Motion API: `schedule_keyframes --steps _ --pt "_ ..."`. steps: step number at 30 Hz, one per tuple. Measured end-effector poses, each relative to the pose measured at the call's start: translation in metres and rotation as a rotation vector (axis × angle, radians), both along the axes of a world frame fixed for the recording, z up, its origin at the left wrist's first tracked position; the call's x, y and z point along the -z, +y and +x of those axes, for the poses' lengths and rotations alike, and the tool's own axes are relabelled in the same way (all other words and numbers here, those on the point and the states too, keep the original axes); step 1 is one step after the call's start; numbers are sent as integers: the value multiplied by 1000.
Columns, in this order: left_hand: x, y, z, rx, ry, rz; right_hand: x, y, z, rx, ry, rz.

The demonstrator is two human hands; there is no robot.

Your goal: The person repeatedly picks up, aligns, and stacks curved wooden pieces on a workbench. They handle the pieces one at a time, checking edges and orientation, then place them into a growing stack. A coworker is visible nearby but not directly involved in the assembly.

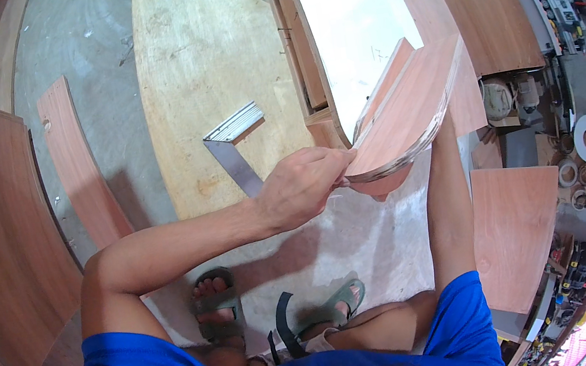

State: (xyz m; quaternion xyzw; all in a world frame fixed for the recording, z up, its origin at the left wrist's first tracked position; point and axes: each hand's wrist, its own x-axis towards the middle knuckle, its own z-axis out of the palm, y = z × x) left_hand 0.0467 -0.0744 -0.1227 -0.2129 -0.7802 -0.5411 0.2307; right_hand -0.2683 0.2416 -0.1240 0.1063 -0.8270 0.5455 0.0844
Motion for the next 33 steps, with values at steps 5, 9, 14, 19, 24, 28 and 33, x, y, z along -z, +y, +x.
schedule_keyframes --steps 5,9,14,19,24,28,33 --pt "-4 -2 -1 27 4 7 -3 -1 -3 -2 4 13" --pt "-8 -5 1 24 13 6 -5 -8 -5 -26 -2 20" --pt "-8 -3 0 42 15 9 -6 -5 -4 -15 7 28" --pt "-4 -2 1 48 -4 23 -5 -8 -7 -20 11 34" --pt "-3 -1 -2 13 54 36 -2 -5 -9 -17 17 44" --pt "-3 -3 0 55 -33 13 -3 -6 -12 -13 24 63" --pt "-6 -2 0 39 -24 12 -3 -10 -12 -22 35 84"
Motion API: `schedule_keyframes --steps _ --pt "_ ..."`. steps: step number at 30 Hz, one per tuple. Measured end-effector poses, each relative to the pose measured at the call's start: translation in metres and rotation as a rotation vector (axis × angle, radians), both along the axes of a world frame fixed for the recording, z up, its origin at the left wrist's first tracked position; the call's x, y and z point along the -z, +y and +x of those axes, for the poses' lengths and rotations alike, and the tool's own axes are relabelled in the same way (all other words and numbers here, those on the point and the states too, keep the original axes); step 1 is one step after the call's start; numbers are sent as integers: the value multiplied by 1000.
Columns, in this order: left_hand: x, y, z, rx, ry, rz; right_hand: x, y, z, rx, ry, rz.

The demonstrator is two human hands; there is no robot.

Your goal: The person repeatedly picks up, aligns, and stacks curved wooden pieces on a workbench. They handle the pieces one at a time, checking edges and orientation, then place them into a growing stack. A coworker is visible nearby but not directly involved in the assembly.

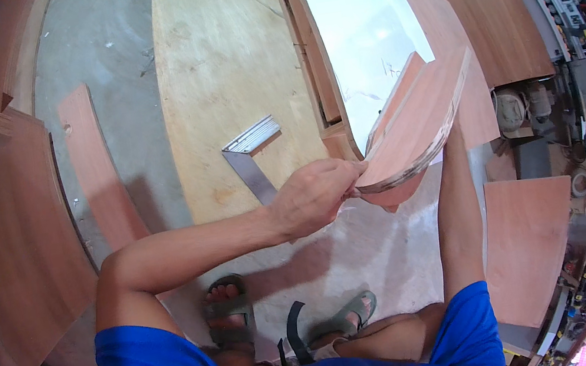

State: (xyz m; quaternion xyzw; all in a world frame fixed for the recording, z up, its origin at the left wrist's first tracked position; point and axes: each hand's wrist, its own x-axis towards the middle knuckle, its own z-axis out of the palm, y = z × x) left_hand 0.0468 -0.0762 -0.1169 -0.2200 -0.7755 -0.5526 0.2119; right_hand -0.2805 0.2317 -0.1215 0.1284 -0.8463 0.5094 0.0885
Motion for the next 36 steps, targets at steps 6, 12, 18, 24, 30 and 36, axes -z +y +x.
schedule_keyframes --steps 6,12,18,24,30,36 --pt "-1 0 0 27 32 6 3 17 -14 13 66 120" --pt "-11 4 12 75 -296 -12 10 4 -12 14 286 285" --pt "-5 1 7 36 -248 -115 6 -3 -22 157 246 352" --pt "-19 5 9 60 -193 -25 -1 -10 -23 192 119 333" --pt "-30 8 19 19 -284 -77 0 -14 -22 172 91 306" --pt "-25 9 22 -19 -254 -80 12 -10 -27 165 164 322"
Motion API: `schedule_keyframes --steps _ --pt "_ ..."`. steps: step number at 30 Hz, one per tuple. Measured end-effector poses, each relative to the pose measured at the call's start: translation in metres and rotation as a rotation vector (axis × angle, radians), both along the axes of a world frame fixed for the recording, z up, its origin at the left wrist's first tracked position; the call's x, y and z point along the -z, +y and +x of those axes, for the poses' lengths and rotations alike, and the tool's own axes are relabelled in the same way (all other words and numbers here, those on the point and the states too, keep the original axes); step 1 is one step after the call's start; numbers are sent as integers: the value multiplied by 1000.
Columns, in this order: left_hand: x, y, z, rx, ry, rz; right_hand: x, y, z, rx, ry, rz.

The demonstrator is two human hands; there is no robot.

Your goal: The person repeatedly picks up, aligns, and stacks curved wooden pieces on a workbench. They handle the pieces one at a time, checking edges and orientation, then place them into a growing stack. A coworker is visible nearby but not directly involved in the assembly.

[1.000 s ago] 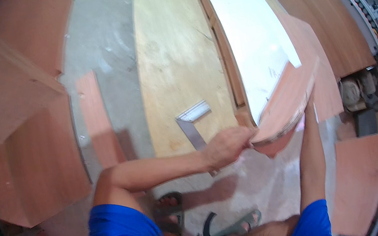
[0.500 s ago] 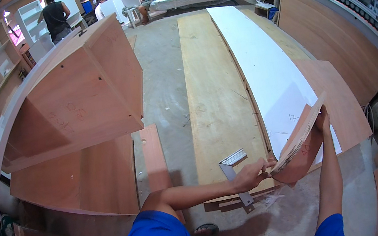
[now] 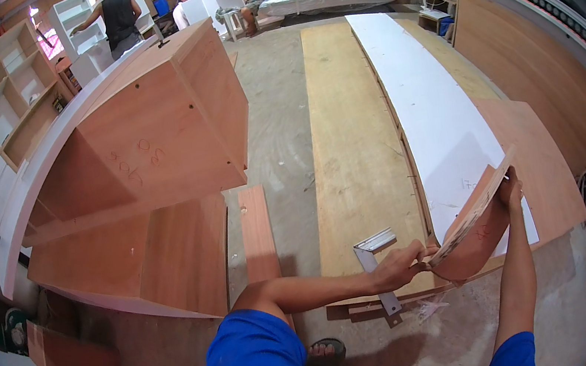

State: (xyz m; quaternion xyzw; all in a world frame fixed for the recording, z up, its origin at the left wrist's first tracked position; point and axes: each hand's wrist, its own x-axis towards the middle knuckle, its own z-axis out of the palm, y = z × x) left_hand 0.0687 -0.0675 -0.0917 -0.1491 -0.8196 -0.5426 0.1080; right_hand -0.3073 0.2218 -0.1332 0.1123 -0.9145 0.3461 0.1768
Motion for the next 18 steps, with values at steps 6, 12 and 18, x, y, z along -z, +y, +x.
schedule_keyframes --steps 6,12,18 --pt "20 4 -13 22 99 87 4 12 -15 -104 82 -74" --pt "20 6 -5 -42 174 63 -3 0 2 -12 -52 43" --pt "22 9 -8 -62 177 74 -1 12 -10 -67 11 -15"
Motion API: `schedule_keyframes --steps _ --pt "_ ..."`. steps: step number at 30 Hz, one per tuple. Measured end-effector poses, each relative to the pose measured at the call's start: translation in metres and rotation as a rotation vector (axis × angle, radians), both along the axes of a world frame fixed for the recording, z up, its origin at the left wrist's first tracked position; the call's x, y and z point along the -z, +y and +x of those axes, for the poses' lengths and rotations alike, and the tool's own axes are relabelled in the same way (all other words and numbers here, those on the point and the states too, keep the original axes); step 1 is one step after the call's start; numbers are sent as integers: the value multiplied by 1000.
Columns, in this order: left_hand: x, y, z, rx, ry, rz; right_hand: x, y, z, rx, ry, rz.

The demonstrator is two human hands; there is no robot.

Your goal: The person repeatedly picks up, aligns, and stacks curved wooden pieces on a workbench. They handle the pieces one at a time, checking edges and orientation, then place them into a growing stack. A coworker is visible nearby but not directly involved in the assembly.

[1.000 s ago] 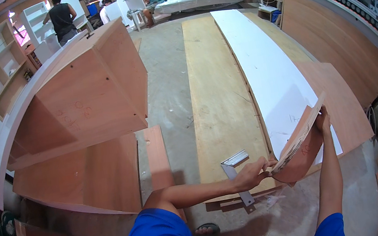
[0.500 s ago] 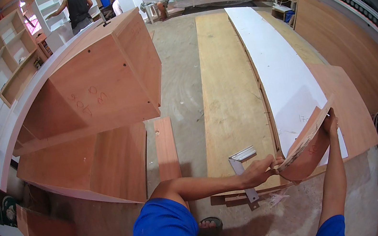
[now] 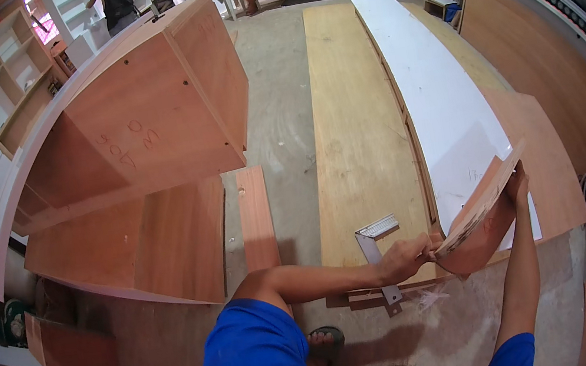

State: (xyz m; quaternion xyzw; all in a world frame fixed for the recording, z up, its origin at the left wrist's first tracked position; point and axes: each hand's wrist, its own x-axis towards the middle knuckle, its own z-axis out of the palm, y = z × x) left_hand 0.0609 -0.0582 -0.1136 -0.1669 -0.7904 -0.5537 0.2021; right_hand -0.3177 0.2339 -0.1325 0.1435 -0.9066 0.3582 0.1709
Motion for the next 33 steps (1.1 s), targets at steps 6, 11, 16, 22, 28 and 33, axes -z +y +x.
schedule_keyframes --steps 6,11,16,22,28,33 --pt "-8 -3 4 -1 18 -38 -2 -6 8 61 -76 51" --pt "6 -6 0 -24 129 -127 -4 -10 12 10 -58 -1" --pt "-6 -5 -5 71 51 -169 -2 -1 4 68 -37 68" --pt "7 -7 -2 4 123 -207 1 -5 2 107 -66 115" --pt "2 -17 11 19 10 -265 5 -7 2 56 -55 51" --pt "-19 -33 23 -47 -50 -240 -7 18 7 -82 -52 -418"
